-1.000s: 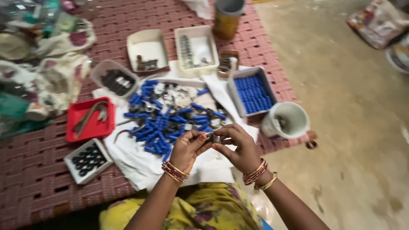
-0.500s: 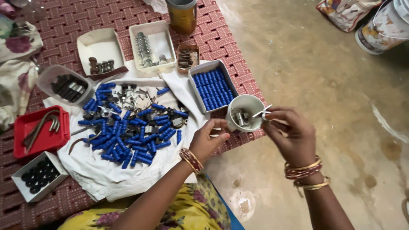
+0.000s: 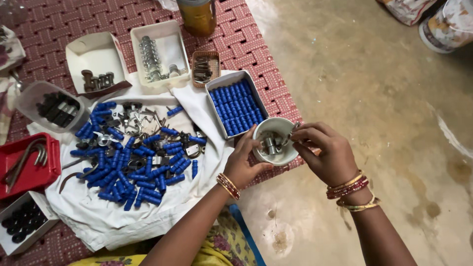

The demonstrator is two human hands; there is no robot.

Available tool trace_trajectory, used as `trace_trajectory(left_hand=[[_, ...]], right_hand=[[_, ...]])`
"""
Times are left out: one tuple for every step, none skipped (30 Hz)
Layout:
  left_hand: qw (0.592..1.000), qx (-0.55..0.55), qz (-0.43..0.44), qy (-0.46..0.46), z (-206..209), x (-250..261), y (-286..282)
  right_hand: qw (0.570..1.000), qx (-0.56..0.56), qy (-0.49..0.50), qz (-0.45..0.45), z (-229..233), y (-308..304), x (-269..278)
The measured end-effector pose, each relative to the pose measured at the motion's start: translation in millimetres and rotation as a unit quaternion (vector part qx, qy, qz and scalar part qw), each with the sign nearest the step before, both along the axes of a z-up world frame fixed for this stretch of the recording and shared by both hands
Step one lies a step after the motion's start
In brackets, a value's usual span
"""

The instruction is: The person sorts blue plastic parts and metal clips from various containers and assembles them by hand while sitting on a bed.

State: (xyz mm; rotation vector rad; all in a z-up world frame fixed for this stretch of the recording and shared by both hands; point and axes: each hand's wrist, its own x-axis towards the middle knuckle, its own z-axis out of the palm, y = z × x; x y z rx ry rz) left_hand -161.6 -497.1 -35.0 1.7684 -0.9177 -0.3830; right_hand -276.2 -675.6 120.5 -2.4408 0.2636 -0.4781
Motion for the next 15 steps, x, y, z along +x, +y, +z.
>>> trace_trajectory(left_hand=[[1.0, -0.016, 0.004, 0.003, -1.5, -1.5, 2.4], [0.999, -0.032, 0.007, 0.007, -2.3, -2.6, 4.4], [0.999, -0.029, 0.008, 0.009, -2.7, -3.6, 6.3], [0.999, -0.038, 0.007, -0.001, -2.6, -4.5, 8.2], [0.999, -0.047, 0.007, -0.012, -2.2, -5.2, 9.8], [0.999, -0.045, 0.008, -0.01, -1.6, -6.6, 11.3], [0.998, -0.054, 0.004, -0.011, -1.0, -7.8, 12.6], [0.998, -0.064, 0.001, -0.012, -0.2, -9.3, 14.0], [0.998, -0.063, 0.002, -0.011, 0.6, -10.7, 14.7], [0.998, -0.057, 0.001, 0.015, 1.4, -12.5, 15.3], [0.998, -0.052, -0.001, 0.039, 2.1, -13.7, 15.4], [0.998, -0.052, 0.0, 0.04, 2.7, -14.8, 16.1], [0.999, -0.053, 0.0, 0.014, 3.2, -15.5, 17.1], [0.999, -0.053, 0.001, -0.012, 3.5, -16.0, 17.8], [0.999, -0.053, 0.002, -0.012, 3.4, -16.2, 17.7]], right_hand=[[1.0, 0.003, 0.003, 0.0, -3.8, -2.7, 1.5], [1.0, -0.007, -0.003, 0.012, -7.4, -5.0, 2.8], [1.0, -0.017, -0.008, 0.025, -10.7, -6.7, 4.0], [1.0, -0.014, -0.005, 0.025, -13.5, -7.8, 4.7], [0.999, -0.011, 0.018, 0.029, -16.0, -9.1, 5.9], [0.999, -0.008, 0.041, 0.033, -18.5, -9.7, 7.0], [0.998, -0.007, 0.043, 0.035, -21.3, -9.9, 8.6], [0.997, 0.001, 0.059, 0.047, -24.2, -9.9, 9.9], [0.996, 0.007, 0.074, 0.058, -27.2, -10.1, 10.9], [0.995, 0.008, 0.075, 0.06, -31.6, -9.3, 12.8], [0.993, -0.006, 0.087, 0.074, -37.3, -7.9, 16.2], [0.991, -0.021, 0.098, 0.087, -43.3, -6.5, 19.1], [0.991, -0.021, 0.099, 0.088, -49.5, -5.0, 21.8], [0.985, -0.057, 0.134, 0.094, -56.5, -3.3, 24.7], [0.976, -0.092, 0.169, 0.099, -63.3, -2.7, 27.2]])
